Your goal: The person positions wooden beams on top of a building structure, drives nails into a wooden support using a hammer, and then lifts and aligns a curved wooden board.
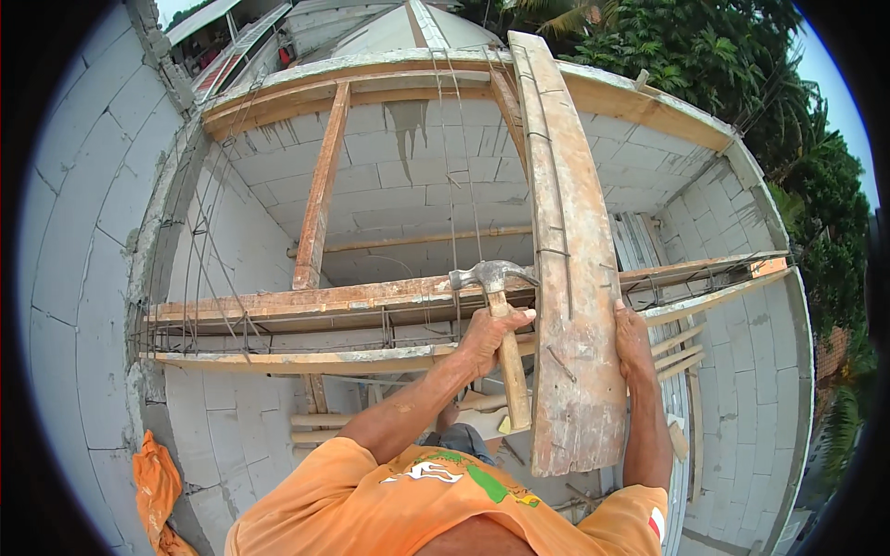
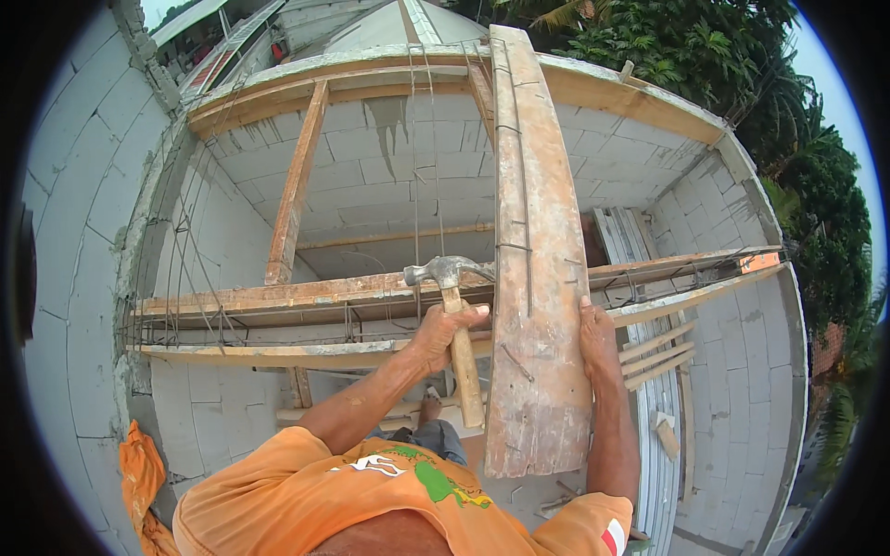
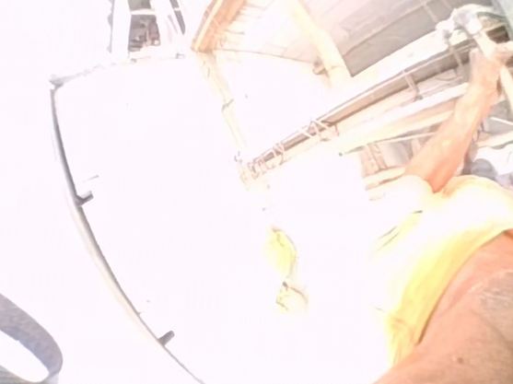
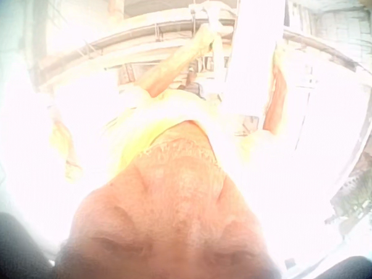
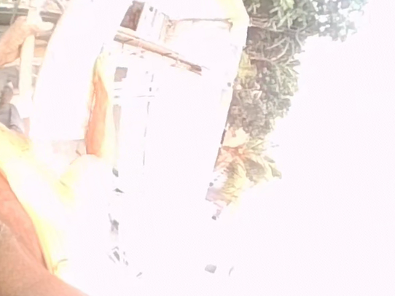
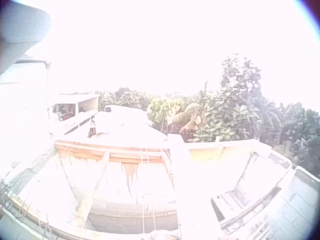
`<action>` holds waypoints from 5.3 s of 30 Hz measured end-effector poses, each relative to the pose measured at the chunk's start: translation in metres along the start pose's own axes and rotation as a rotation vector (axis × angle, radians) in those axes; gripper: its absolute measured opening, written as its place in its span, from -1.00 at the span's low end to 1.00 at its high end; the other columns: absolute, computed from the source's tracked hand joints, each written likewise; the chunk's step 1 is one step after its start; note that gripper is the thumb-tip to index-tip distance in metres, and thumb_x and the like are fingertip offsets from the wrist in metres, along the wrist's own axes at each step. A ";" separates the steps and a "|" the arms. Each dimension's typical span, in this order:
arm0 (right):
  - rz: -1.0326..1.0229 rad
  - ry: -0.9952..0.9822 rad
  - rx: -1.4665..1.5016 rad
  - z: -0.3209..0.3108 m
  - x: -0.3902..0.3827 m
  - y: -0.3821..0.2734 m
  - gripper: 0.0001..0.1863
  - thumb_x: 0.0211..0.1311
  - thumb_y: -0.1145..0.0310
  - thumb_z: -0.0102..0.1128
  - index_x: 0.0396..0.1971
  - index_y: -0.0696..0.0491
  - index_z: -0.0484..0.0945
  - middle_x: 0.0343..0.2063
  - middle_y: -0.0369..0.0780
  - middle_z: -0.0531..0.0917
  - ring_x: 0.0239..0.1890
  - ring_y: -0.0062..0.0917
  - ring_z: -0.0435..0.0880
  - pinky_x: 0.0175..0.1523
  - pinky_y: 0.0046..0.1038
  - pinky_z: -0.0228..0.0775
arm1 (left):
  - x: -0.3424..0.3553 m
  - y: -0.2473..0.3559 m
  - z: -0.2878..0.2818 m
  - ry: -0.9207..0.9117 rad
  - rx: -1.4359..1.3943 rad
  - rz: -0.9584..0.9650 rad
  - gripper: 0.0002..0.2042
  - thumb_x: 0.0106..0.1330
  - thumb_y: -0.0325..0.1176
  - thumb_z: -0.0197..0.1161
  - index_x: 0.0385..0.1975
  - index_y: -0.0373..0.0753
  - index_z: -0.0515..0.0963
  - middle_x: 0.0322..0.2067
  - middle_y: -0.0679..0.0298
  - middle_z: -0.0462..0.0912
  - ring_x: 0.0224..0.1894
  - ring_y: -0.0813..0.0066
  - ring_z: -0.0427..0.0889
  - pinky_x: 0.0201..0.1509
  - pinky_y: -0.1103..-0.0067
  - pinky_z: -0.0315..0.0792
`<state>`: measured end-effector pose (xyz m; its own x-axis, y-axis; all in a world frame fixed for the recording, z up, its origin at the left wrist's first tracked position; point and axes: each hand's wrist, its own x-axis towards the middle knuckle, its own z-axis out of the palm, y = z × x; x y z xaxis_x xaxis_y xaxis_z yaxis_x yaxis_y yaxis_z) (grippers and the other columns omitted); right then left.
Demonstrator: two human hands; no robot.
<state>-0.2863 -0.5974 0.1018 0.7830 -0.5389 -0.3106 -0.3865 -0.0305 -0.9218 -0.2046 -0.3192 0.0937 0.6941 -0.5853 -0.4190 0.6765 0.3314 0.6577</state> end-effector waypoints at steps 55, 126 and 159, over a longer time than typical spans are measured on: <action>-0.472 0.275 -1.200 0.300 0.068 -0.104 -0.44 0.11 0.39 0.29 0.11 0.34 0.44 -0.04 0.07 0.58 0.05 -0.06 0.61 -0.01 -0.09 0.61 | -0.108 0.079 -0.231 0.174 0.422 0.469 -0.40 -0.06 -0.55 0.22 0.12 -0.59 0.48 0.12 -0.12 0.58 0.26 -0.01 0.54 0.41 0.16 0.36; -0.475 0.419 -1.158 0.078 0.039 -0.065 -0.10 0.10 0.23 0.32 0.39 0.33 0.18 -0.08 0.11 0.54 -0.09 -0.05 0.68 -0.12 -0.12 0.65 | -0.100 0.061 -0.230 0.219 0.590 0.546 -0.38 -0.04 -0.51 0.20 0.16 -0.54 0.40 0.12 -0.10 0.55 0.27 0.00 0.51 0.38 0.12 0.35; 0.207 1.098 -0.753 -0.156 -0.014 0.093 -0.31 -0.03 0.08 0.34 0.04 0.30 0.55 -0.15 0.19 0.69 -0.04 0.09 0.69 0.11 0.02 0.50 | -0.098 0.057 -0.235 0.282 0.614 0.547 -0.32 -0.09 -0.43 0.25 0.17 -0.52 0.43 0.10 -0.06 0.56 0.24 0.04 0.52 0.35 0.14 0.37</action>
<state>-0.4094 -0.7244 0.0565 0.0231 -0.9696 0.2437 -0.8984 -0.1271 -0.4205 -0.1764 -0.0684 0.0250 0.9731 -0.2283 -0.0318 0.0344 0.0073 0.9994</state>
